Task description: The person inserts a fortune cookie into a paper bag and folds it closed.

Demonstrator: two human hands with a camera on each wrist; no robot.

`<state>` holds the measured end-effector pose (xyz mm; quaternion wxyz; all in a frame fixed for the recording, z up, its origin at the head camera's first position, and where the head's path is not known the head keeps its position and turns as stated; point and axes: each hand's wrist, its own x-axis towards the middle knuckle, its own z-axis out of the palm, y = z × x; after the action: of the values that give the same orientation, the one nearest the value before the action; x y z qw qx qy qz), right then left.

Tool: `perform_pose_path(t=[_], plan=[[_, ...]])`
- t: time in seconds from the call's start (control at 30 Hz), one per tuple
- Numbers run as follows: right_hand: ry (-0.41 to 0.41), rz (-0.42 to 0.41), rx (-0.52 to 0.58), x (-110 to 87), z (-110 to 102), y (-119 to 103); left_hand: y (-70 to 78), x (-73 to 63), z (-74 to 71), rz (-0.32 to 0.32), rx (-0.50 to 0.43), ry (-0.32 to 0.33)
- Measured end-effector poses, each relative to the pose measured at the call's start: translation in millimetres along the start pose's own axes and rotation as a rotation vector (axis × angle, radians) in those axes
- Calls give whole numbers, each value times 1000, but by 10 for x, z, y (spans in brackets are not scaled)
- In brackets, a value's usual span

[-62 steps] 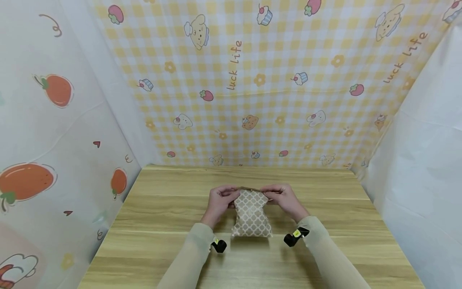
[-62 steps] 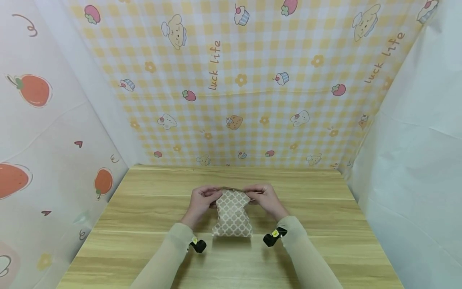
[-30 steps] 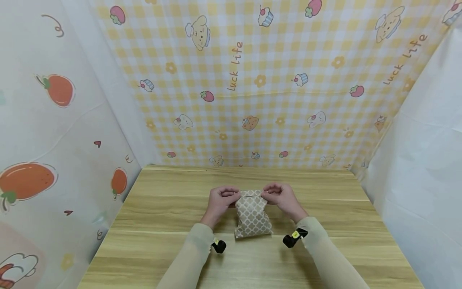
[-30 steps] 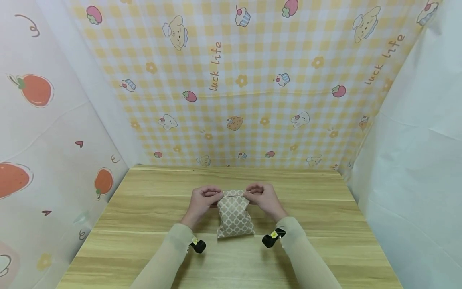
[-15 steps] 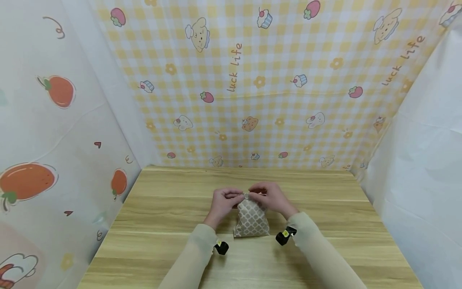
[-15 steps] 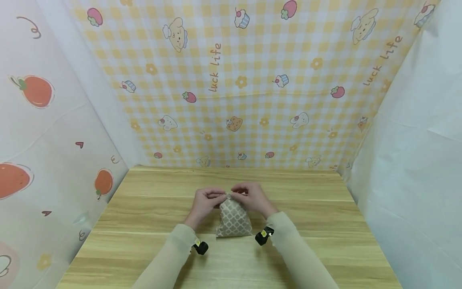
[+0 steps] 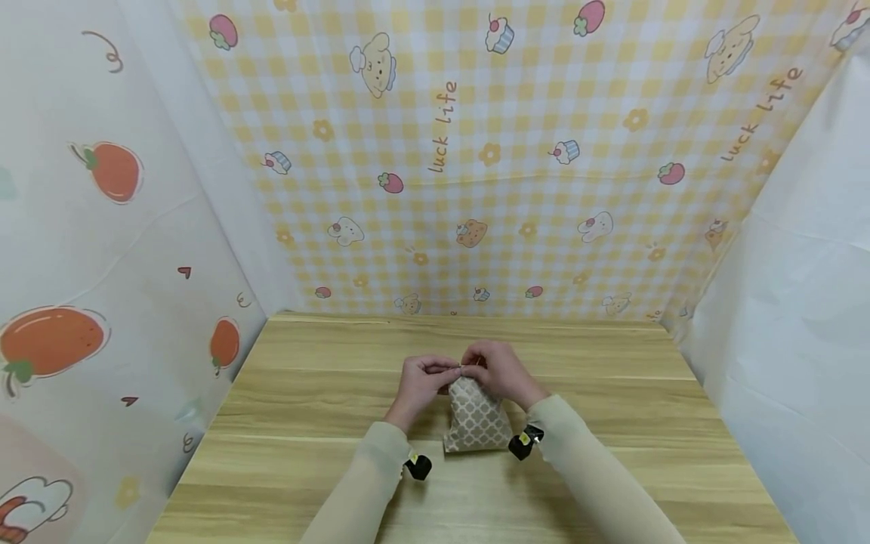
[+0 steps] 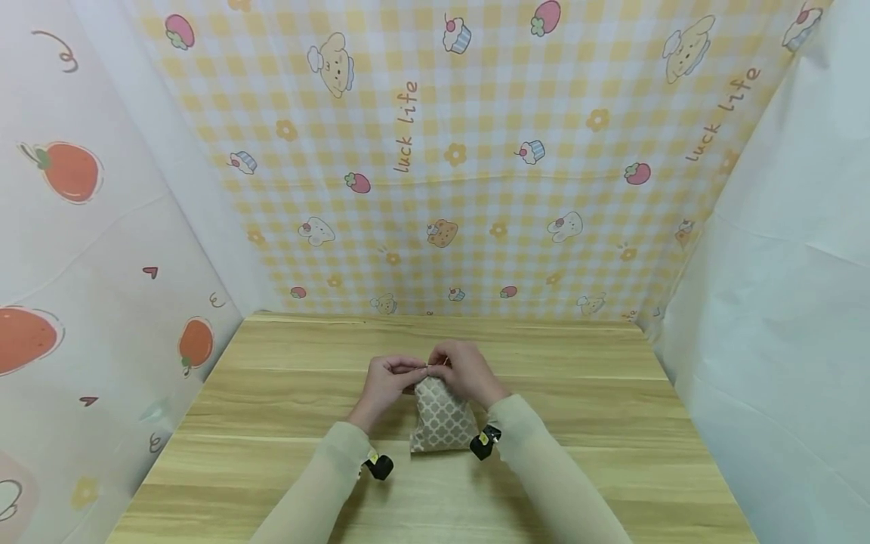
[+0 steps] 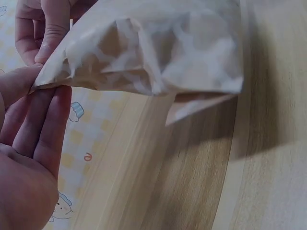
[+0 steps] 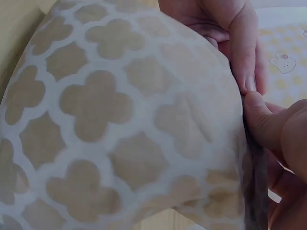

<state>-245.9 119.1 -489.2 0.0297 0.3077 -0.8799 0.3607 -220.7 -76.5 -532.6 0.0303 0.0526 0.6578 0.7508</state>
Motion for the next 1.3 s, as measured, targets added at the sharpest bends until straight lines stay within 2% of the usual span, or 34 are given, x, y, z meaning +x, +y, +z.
perform_pose_path(t=[0.17,0.27,0.5,0.63,0.87,1.0,1.17,1.3], plan=[[38,-29,-60,-1,34,-17,4,-8,-1,0,1,5],[40,-33,-45,-8,39,-13,-3,-7,-9,-2,4,12],[-10,49,56,-44,-25,69,-18,-2,-42,-6,-10,13],[-16,89,49,-58,-66,83,-9,-2,-50,-6,-17,16],[26,16,21,-70,-57,85,-23,9,-54,4,3,32],[29,61,32,-98,-82,147,-22,18,-69,-1,12,39],[-12,147,57,-140,-147,231,-28,13,-109,-6,-2,56],[-15,115,44,-144,-150,260,-35,13,-134,2,7,55]])
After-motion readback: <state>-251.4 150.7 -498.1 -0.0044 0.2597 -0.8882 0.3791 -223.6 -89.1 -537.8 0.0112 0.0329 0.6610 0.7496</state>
